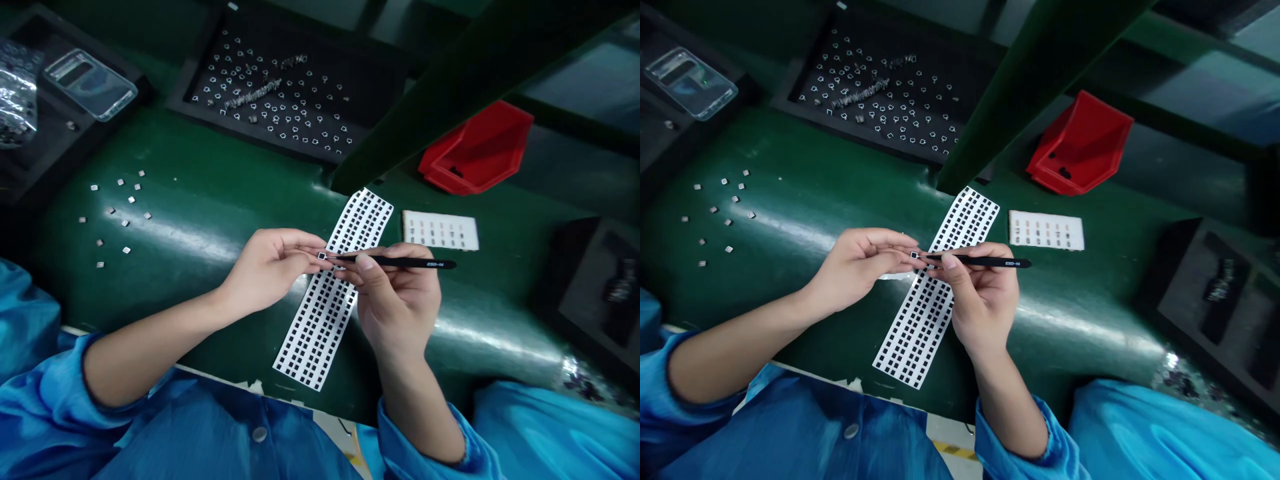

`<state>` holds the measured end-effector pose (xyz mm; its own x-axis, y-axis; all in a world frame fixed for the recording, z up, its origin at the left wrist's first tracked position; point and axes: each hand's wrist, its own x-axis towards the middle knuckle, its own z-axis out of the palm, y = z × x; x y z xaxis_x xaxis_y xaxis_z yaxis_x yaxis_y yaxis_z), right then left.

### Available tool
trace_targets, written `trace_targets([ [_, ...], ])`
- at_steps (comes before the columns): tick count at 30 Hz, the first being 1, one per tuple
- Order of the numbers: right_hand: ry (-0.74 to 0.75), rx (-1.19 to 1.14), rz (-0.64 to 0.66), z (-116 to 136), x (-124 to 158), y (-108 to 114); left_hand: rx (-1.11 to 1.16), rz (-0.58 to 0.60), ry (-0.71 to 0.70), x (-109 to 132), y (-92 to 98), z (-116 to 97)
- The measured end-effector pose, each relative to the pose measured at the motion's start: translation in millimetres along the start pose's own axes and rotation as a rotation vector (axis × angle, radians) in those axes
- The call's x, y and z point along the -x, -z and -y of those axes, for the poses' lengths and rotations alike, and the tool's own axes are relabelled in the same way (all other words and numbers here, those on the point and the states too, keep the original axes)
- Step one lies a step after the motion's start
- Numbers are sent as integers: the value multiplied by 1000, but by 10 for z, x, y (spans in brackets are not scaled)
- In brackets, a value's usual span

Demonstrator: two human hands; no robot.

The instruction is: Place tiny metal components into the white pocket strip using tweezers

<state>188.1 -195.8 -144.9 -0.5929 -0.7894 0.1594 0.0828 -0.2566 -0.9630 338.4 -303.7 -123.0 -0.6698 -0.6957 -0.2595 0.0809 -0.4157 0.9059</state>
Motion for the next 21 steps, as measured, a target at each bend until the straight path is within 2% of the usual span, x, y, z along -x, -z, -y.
trace_targets([
  [9, -4, 19, -19, 28, 10, -35, -50, 55, -100, -7, 23, 16],
  [21, -12, -1, -19, 9, 7, -25, -29, 22, -33, -2, 24, 6],
])
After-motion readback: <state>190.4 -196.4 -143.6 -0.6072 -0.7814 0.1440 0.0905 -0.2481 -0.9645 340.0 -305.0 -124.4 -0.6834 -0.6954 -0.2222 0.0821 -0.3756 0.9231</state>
